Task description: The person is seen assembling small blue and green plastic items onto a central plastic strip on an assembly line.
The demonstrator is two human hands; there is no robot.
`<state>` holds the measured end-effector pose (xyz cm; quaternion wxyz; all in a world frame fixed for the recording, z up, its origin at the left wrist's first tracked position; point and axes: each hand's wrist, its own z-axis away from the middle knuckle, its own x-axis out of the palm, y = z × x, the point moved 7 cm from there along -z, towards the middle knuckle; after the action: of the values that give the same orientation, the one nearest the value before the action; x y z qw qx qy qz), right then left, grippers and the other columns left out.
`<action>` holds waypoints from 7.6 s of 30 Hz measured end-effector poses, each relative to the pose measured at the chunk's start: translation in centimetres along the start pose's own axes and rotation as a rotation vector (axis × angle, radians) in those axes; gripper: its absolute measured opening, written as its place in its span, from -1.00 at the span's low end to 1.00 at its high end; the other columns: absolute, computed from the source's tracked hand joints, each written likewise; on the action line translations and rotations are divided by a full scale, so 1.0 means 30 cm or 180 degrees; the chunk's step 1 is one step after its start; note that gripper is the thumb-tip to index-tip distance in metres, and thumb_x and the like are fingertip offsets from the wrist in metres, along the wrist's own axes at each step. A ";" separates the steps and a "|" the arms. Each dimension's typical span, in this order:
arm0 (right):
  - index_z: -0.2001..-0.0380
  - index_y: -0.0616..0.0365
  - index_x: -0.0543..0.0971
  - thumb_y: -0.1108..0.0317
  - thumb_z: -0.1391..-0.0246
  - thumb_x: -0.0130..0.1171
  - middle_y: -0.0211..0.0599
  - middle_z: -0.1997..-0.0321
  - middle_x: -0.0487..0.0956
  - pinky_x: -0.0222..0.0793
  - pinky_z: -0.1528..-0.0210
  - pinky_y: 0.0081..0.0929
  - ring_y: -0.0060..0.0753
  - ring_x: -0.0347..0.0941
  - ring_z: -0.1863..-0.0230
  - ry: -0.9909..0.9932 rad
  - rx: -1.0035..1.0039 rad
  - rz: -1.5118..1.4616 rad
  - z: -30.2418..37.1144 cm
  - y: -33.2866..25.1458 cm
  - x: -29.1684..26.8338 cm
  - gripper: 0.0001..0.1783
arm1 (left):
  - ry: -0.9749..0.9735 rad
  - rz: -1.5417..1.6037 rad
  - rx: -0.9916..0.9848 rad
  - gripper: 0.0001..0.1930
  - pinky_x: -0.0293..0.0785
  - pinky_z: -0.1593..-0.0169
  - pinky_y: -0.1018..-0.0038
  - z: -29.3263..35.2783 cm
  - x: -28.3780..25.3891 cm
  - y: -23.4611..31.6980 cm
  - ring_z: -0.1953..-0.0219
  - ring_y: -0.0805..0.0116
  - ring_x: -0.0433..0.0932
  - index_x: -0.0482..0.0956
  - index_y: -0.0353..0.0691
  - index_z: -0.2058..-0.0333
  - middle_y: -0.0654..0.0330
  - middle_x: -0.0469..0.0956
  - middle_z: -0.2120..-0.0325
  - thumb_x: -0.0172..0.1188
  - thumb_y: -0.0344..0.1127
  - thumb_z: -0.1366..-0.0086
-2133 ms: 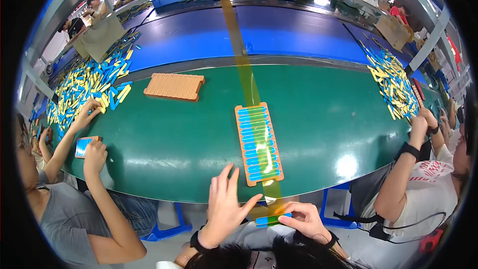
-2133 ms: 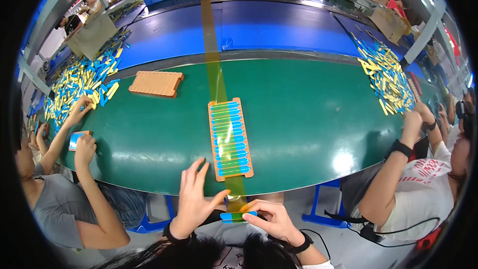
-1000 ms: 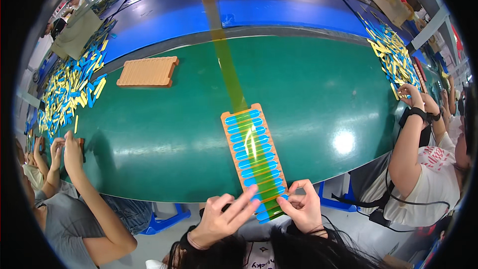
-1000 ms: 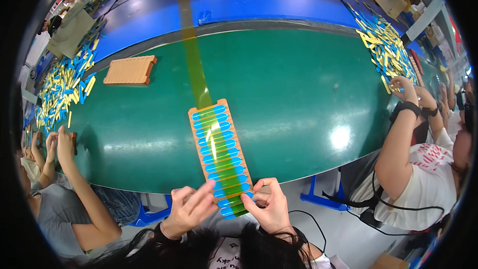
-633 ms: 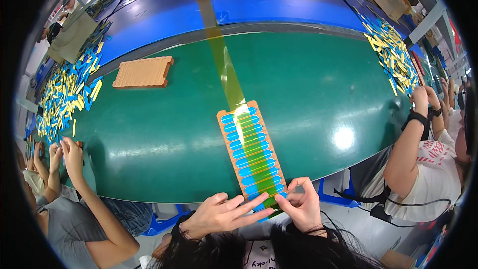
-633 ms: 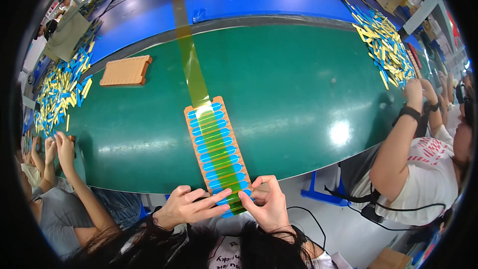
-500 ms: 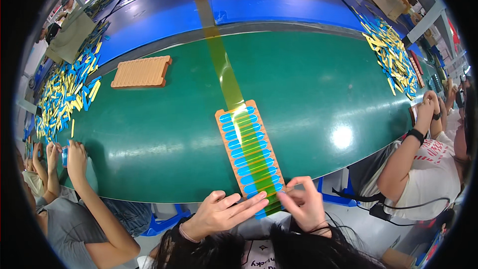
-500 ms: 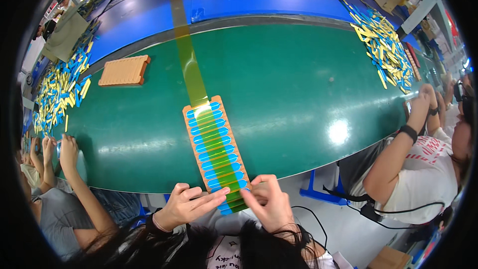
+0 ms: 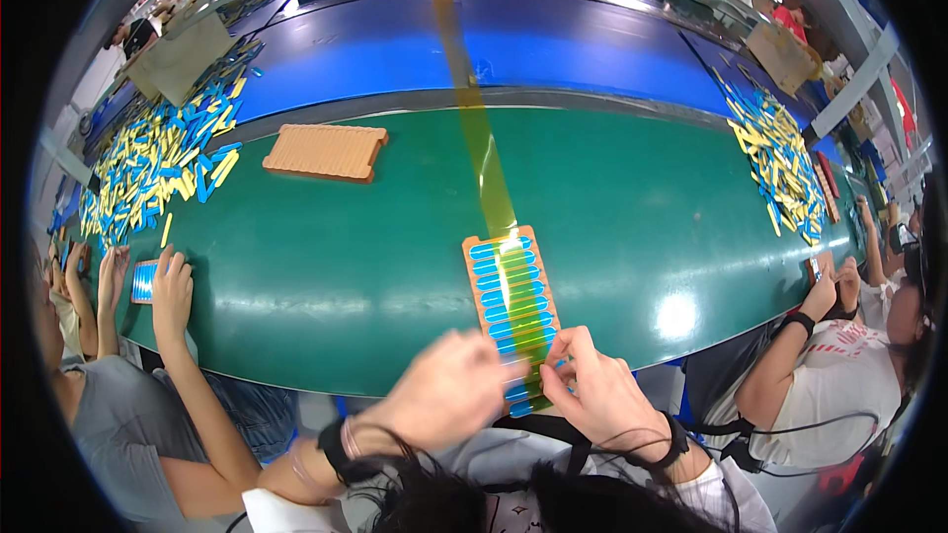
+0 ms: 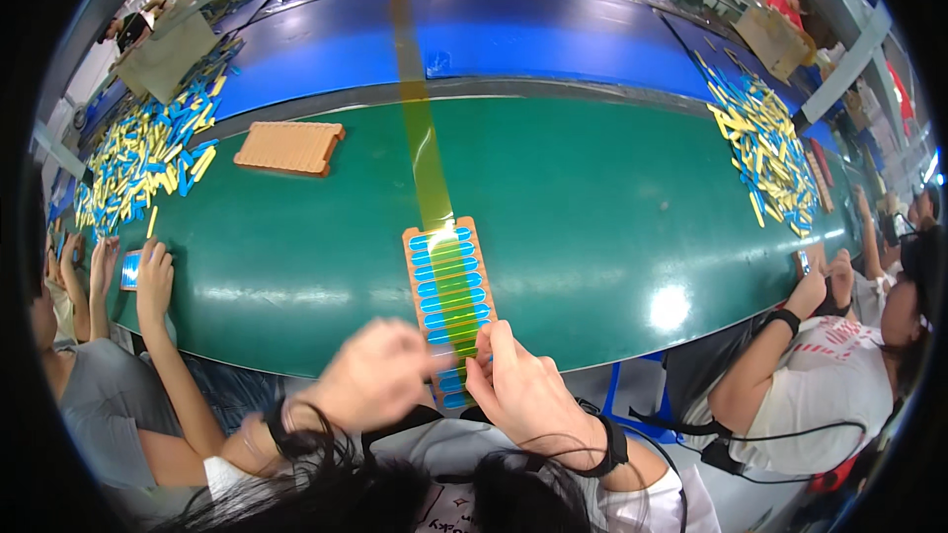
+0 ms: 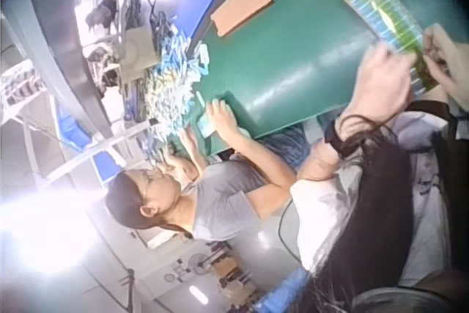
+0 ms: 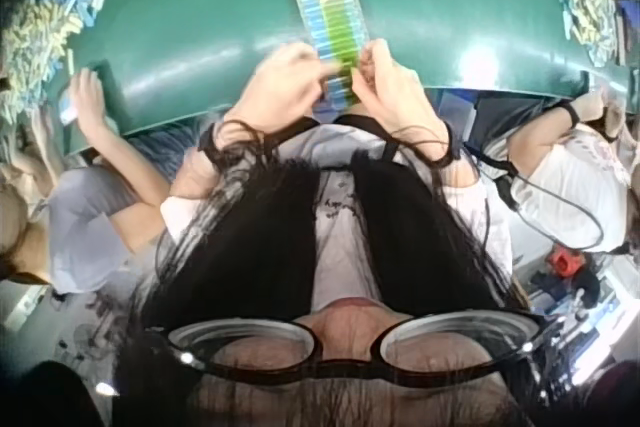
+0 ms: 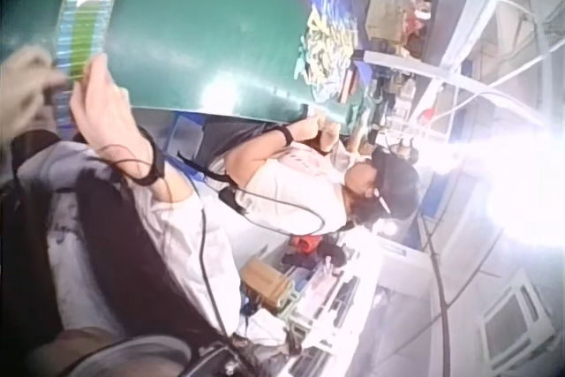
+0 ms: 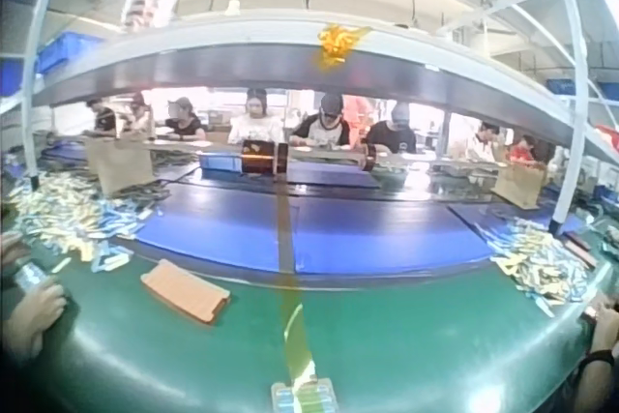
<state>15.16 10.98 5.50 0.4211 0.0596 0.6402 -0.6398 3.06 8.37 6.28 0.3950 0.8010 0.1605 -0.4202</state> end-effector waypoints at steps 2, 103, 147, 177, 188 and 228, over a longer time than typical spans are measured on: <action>0.33 0.26 0.19 0.44 0.02 0.01 -0.12 0.45 0.46 0.41 0.52 -0.37 -0.21 0.51 0.48 0.0024 -0.0097 0.0008 -0.001 -0.008 -0.005 -0.75 | 0.1196 0.0368 -0.0906 -0.67 0.35 0.23 0.46 -0.108 -0.132 -0.157 0.20 0.31 0.41 0.45 -0.22 0.18 0.15 0.44 0.20 0.03 -0.49 0.01; 0.46 0.22 0.53 0.34 0.05 0.16 -0.61 0.65 0.37 -0.01 0.64 -0.82 -0.89 0.13 0.64 -0.0264 0.0344 -0.1934 0.099 0.119 0.140 -0.84 | 0.1205 -0.0361 -0.2280 -0.38 0.23 0.09 0.28 0.221 -0.037 -0.138 0.14 0.04 0.22 0.21 -0.45 0.03 -0.06 0.10 -0.05 0.25 -0.44 0.09; 0.36 0.21 0.15 0.56 0.04 0.08 -0.24 0.48 0.51 0.33 0.46 -0.75 -0.63 0.46 0.44 0.0729 0.1094 -0.2462 0.126 0.244 0.179 -0.70 | 0.0144 -0.1207 0.0387 -0.61 0.08 0.32 0.65 0.139 0.106 0.026 0.38 0.60 0.18 0.41 0.17 0.07 0.61 0.38 0.07 0.10 -0.26 -0.06; 0.32 0.22 0.18 0.39 0.02 0.03 -0.08 0.35 0.40 0.39 0.44 -0.33 -0.21 0.50 0.41 -0.0188 0.0066 0.0213 -0.038 -0.075 0.055 -0.72 | 0.1187 0.3018 -0.1863 -0.71 0.36 0.12 0.55 -0.375 -0.098 -0.624 0.23 0.46 0.46 0.42 -0.49 0.24 0.08 0.53 0.32 -0.09 -0.32 -0.25; 0.31 0.25 0.18 0.39 0.09 -0.02 0.06 0.27 0.29 0.26 0.31 -0.11 0.20 0.31 0.34 0.0829 -0.0641 0.0737 -0.438 -0.135 -0.040 -0.71 | 0.1398 0.2330 -0.1806 -0.75 0.36 0.23 0.64 -0.336 -0.055 -0.558 0.33 0.60 0.45 0.45 -0.45 0.31 0.15 0.56 0.38 -0.08 -0.34 -0.25; 0.39 0.18 0.46 0.36 -0.02 0.08 -0.41 0.44 0.53 0.25 0.40 -0.73 -0.71 0.39 0.43 -0.0785 -0.0063 -0.2847 -0.356 -0.025 -0.099 -0.87 | -0.0802 -0.2473 -0.2579 -0.40 0.36 0.11 0.26 0.130 -0.568 -0.943 0.10 0.20 0.41 0.30 -0.07 0.07 0.15 0.39 0.18 0.22 -0.51 0.18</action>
<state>11.65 21.49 6.06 0.1773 -0.3030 0.5542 -0.7547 -25.88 24.64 4.53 0.5031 0.4117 0.5429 -0.5317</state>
